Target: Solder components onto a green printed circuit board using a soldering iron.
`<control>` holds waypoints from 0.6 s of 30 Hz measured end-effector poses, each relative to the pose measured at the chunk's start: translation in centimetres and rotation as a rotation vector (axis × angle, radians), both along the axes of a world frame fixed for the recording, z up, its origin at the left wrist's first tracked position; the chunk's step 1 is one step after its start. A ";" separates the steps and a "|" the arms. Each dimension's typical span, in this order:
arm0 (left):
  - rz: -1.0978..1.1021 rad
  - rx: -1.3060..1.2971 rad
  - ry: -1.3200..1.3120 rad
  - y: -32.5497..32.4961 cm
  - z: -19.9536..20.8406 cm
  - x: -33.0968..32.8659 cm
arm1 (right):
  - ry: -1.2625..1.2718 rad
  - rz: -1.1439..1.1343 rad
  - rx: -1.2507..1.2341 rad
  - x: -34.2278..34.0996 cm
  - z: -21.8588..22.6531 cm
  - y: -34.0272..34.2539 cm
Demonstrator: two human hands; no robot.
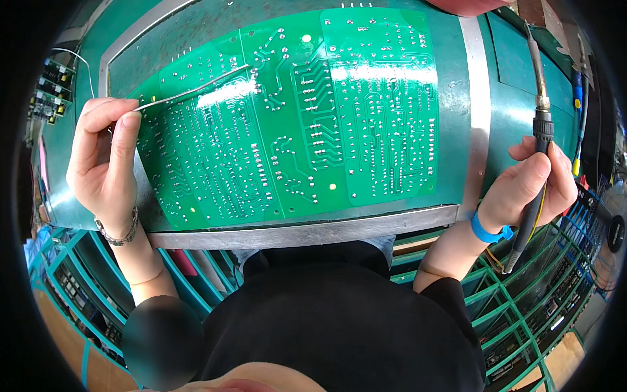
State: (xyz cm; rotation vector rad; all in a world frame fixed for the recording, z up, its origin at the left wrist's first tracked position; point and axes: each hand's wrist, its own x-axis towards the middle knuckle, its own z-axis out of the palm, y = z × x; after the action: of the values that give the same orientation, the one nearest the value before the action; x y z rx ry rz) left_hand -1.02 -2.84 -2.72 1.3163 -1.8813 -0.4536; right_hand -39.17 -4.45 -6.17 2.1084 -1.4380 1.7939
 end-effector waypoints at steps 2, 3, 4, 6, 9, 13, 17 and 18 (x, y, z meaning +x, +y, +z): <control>0.043 0.005 0.026 0.0 -0.2 0.0 | 0.013 0.029 0.003 0.0 0.0 0.0; 0.063 -0.024 0.050 0.0 -0.3 0.0 | -0.007 0.024 -0.003 0.0 -0.1 -0.1; 0.064 -0.022 0.050 -0.1 -0.3 0.0 | 0.009 0.040 0.002 0.0 -0.1 -0.1; 0.062 -0.044 0.067 -0.1 -0.4 0.0 | -0.019 0.003 -0.012 0.0 -0.2 -0.1; 0.063 -0.046 0.061 0.0 -0.4 0.0 | -0.019 -0.009 -0.027 0.0 -0.2 -0.1; 0.050 -0.056 0.070 0.0 -0.3 0.1 | -0.006 -0.002 -0.032 0.1 -0.2 -0.2; 0.012 -0.082 0.033 0.1 -0.3 0.1 | 0.007 0.009 -0.041 0.0 -0.2 -0.3; -0.006 -0.093 0.030 0.1 -0.3 0.1 | -0.018 0.002 -0.040 0.0 -0.2 -0.3</control>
State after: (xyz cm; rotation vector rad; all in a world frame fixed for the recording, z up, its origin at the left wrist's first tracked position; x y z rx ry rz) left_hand -0.91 -2.73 -3.02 1.2366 -1.8596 -0.3820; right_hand -39.18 -4.74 -6.35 2.0810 -1.3927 1.8311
